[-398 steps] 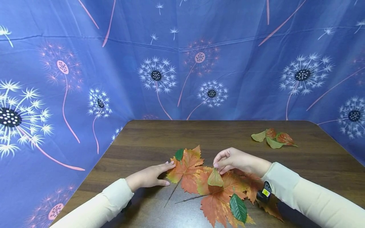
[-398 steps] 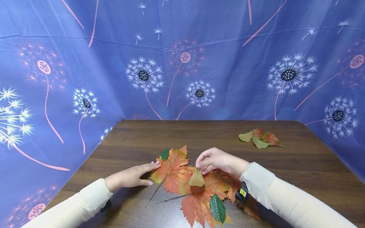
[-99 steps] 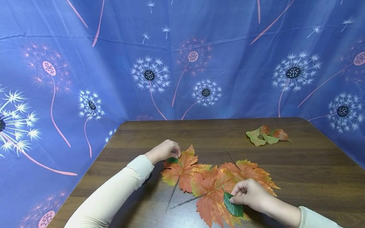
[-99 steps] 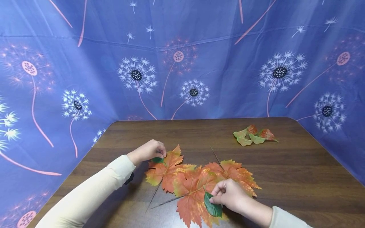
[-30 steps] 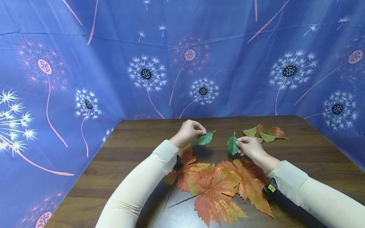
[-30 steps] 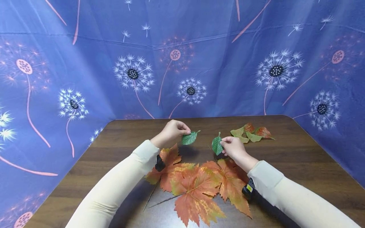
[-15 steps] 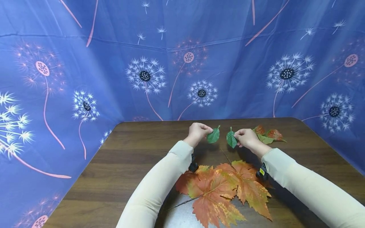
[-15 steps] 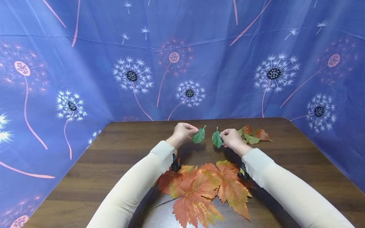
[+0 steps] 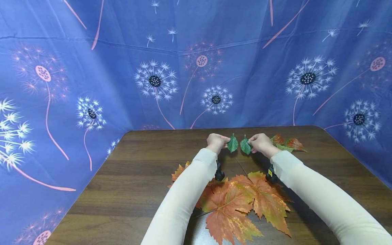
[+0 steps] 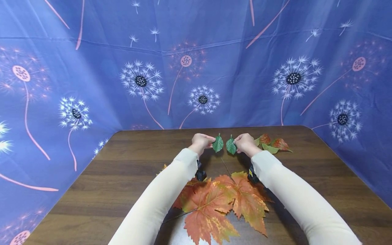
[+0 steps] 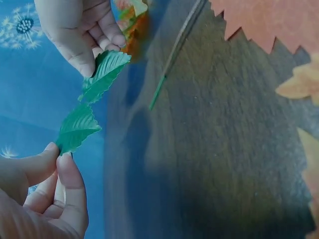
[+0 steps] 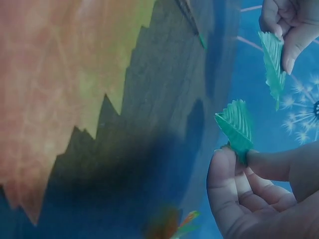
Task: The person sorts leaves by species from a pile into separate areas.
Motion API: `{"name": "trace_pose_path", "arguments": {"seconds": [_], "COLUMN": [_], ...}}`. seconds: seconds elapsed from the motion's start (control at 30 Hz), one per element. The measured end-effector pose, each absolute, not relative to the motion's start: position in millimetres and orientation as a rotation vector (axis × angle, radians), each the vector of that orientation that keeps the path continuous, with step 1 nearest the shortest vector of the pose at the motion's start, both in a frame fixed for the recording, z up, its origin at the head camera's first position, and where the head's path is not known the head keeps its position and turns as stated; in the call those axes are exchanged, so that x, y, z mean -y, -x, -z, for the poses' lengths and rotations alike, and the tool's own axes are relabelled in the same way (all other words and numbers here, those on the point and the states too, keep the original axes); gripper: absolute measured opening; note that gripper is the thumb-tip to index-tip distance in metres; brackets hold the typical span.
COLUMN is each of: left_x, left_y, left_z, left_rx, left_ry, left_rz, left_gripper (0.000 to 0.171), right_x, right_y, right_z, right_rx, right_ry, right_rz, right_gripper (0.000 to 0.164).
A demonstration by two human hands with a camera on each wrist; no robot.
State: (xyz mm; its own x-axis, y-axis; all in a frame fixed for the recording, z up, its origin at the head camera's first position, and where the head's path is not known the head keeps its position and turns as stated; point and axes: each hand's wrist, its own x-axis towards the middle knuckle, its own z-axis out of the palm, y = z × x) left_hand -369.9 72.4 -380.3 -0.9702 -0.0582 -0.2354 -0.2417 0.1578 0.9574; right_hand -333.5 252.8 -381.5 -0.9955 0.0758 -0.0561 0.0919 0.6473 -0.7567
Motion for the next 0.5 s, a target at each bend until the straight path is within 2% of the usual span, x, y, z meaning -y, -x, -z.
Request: {"name": "trace_pose_path", "arguments": {"seconds": [0.27, 0.5], "left_x": [-85, -86], "left_y": [375, 378], "left_z": [396, 405], "left_rx": [-2.260, -2.181], "left_ry": [0.420, 0.482], "left_rz": [-1.916, -1.966], "left_gripper": [0.002, 0.004], "right_x": [-260, -252], "right_y": [350, 353], "right_z": [393, 388], "right_rx": [-2.799, -2.800], "right_ry": [-0.239, -0.272], "right_rz": [1.265, 1.249], "right_gripper": [0.025, 0.030]}}
